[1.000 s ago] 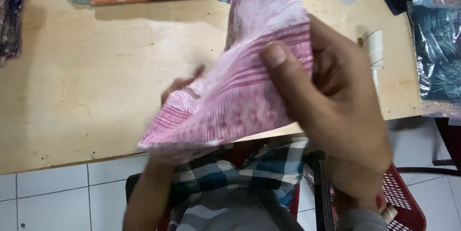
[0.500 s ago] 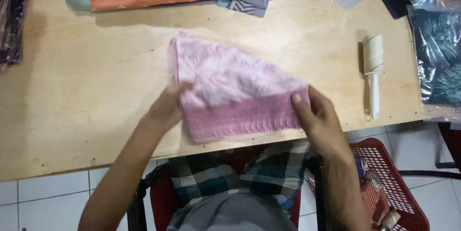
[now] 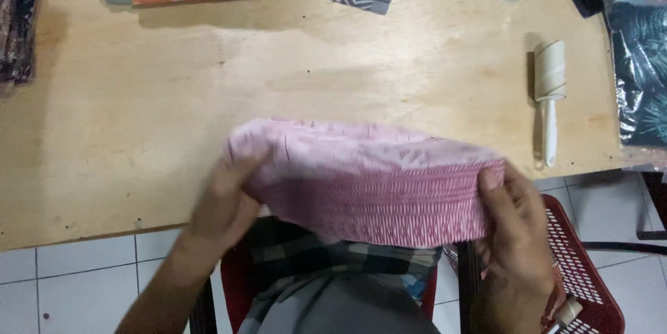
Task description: Use a lint roller to clean a piece of patterned cloth and then fold it neatly.
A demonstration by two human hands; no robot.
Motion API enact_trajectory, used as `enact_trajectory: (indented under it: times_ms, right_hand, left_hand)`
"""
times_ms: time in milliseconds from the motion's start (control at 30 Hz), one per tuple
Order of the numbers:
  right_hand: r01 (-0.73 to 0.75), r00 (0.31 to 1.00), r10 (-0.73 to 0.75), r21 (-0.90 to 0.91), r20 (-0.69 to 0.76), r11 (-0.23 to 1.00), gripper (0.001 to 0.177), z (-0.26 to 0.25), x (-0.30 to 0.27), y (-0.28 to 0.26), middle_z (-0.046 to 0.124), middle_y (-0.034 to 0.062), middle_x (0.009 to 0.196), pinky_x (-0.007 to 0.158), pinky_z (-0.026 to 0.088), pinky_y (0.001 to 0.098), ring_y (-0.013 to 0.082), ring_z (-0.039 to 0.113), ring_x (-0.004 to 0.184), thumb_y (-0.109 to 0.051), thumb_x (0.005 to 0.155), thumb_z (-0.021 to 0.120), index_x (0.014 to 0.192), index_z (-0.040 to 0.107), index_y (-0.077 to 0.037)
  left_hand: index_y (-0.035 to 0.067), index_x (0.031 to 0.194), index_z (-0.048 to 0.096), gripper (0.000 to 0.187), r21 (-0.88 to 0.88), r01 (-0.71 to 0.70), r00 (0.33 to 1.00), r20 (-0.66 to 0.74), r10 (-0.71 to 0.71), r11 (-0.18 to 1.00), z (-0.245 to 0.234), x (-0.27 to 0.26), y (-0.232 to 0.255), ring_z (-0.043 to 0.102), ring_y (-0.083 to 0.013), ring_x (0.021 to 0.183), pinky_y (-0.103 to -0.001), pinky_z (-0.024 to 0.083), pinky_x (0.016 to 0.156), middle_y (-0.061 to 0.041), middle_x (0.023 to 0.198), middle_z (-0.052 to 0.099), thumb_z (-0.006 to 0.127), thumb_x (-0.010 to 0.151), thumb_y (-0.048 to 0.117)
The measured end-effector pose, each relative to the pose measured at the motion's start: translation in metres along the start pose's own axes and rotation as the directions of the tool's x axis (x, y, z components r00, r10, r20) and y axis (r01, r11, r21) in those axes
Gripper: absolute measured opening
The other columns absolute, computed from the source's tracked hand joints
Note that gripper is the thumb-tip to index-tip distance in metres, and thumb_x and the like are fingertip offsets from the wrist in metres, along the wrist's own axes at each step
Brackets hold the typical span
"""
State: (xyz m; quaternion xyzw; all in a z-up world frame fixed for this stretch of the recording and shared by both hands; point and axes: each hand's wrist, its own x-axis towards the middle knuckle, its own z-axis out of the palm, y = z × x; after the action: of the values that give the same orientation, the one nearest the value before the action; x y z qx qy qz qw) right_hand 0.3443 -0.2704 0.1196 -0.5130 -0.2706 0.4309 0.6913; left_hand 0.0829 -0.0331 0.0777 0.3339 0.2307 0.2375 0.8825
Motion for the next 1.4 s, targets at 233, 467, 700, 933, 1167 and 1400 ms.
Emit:
enact_trajectory:
  times_ms: [233,467,700,933,1167,1400]
  right_hand:
    - [0.182,0.959,-0.231,-0.266,-0.163,0.946,0.024,0.036,0.073,-0.058,0.059,-0.0032,0.079,0.04,0.045,0.0133,0.0009,0.051,0.049,-0.026,0.107,0.054,0.115,0.057,-0.004]
    - [0.307,0.931,-0.358,-0.377,-0.071,0.874,0.033,0.039,0.109,-0.081,0.068,0.0036,0.105,0.071,0.064,0.0168,0.006,0.069,0.079,-0.026,0.112,0.049,0.131,0.056,0.0]
    - [-0.155,0.938,-0.019,-0.47,-0.345,0.869,0.031,0.007,0.097,0.033,0.058,0.0058,0.076,0.052,0.047,0.0275,0.0133,0.06,0.062,-0.034,0.105,0.059,0.107,0.065,-0.004]
    - [-0.277,0.948,0.147,-0.505,-0.283,0.817,0.029,-0.031,0.093,0.085,0.068,0.0127,0.084,0.059,0.054,0.0322,0.0193,0.067,0.07,-0.022,0.104,0.06,0.119,0.065,0.003]
    - [-0.356,0.926,0.201,-0.558,-0.321,0.75,0.027,-0.036,0.062,0.084,0.067,0.0207,0.073,0.047,0.054,0.0341,0.0238,0.066,0.051,-0.012,0.103,0.059,0.12,0.059,0.009]
    - [-0.173,0.976,-0.107,-0.972,-0.191,0.161,0.042,0.008,0.065,0.037,0.064,0.0316,0.104,0.086,0.052,0.059,0.0487,0.067,0.103,-0.022,0.105,0.055,0.131,0.055,0.012]
  left_hand:
    - [-0.002,0.108,0.066,0.023,0.245,-0.085,0.958,-0.245,0.147,0.966,0.063,0.067,0.081,0.059,-0.0076,0.061,-0.019,0.045,0.049,-0.007,0.086,0.069,0.061,0.095,0.017]
    - [0.001,0.106,0.076,0.035,0.46,-0.224,0.963,-0.033,0.268,0.859,0.088,0.109,0.133,0.063,-0.0015,0.058,-0.014,0.047,0.044,-0.003,0.087,0.076,0.066,0.091,0.03]
    - [0.008,0.126,0.067,0.05,0.805,0.16,0.939,-0.302,0.163,0.571,-0.023,0.126,0.015,0.065,-0.0314,0.111,-0.053,0.052,0.089,-0.014,0.113,0.069,0.071,0.09,0.042]
    - [-0.001,0.131,0.052,0.048,0.787,0.031,0.984,-0.131,0.118,0.616,-0.03,0.085,-0.021,0.063,-0.0263,0.108,-0.046,0.053,0.09,-0.019,0.117,0.068,0.071,0.089,0.011]
    - [0.001,0.143,0.031,0.067,0.921,0.162,0.981,-0.189,0.042,0.354,-0.016,0.035,-0.038,0.051,-0.0611,0.127,-0.07,0.041,0.104,-0.041,0.136,0.053,0.065,0.092,0.028]
    - [-0.008,0.156,0.025,0.068,0.938,0.218,0.945,-0.135,0.296,-0.268,0.029,0.044,-0.021,0.063,-0.0542,0.117,-0.064,0.054,0.094,-0.039,0.126,0.059,0.058,0.101,0.013]
